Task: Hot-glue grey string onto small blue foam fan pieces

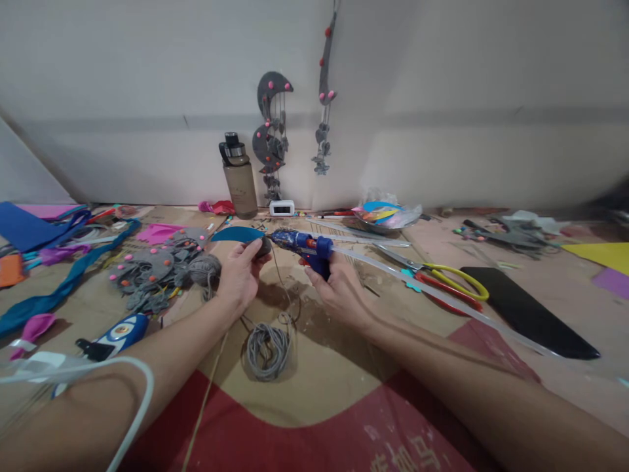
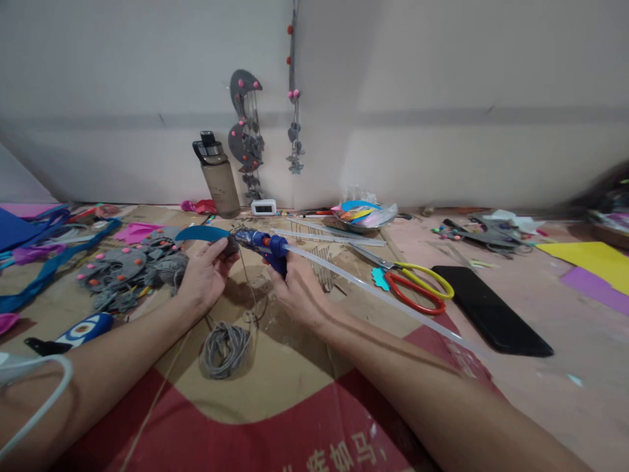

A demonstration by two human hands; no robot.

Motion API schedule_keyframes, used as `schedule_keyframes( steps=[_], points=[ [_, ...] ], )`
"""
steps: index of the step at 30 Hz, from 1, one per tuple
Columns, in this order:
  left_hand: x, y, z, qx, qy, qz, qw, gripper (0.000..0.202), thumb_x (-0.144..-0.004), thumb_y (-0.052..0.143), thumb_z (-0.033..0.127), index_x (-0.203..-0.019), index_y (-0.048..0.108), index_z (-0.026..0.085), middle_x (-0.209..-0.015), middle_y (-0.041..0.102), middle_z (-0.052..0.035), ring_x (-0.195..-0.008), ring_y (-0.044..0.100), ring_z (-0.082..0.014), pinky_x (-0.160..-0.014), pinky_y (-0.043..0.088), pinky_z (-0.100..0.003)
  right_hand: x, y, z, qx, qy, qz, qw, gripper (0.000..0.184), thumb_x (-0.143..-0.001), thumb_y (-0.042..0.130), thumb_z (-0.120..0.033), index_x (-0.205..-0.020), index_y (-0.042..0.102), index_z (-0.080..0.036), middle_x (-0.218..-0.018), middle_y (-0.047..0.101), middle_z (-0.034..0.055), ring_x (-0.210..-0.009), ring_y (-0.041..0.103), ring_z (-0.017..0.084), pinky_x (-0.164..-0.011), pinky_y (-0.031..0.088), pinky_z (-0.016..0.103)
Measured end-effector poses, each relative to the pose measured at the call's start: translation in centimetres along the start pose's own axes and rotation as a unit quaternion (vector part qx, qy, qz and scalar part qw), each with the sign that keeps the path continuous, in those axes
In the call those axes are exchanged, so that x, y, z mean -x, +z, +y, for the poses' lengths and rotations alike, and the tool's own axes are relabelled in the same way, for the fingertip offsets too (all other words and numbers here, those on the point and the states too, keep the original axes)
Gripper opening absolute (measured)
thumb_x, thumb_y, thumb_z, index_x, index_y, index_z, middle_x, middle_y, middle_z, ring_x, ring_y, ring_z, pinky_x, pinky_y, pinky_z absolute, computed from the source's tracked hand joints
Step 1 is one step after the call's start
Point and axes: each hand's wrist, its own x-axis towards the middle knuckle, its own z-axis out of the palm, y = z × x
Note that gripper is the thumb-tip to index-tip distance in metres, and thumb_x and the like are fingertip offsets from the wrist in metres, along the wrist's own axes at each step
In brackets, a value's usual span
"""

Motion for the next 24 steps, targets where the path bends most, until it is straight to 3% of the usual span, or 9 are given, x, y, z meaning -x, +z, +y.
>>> schedule_keyframes(
  steps=[24],
  points=[
    [0.15, 0.15, 0.11, 0.009, -0.001, 0.001, 1.0, 0.018, -0.059, 0.075, 0.018, -0.07, 0.062, 0.015, -0.071, 0.067, -0.0001, -0.065, 0.061, -0.01, -0.06, 0.05, -0.022, 0.14, 0.11, -0.22, -0.022, -0.005, 0.02, 1.0, 0.028, -0.082, 0.049, -0.029, -0.106, 0.054, -0.018, -0.096, 0.064, 0.0093, -0.09, 0.059, 0.024, -0.082, 0.045, 0.038]
  ],
)
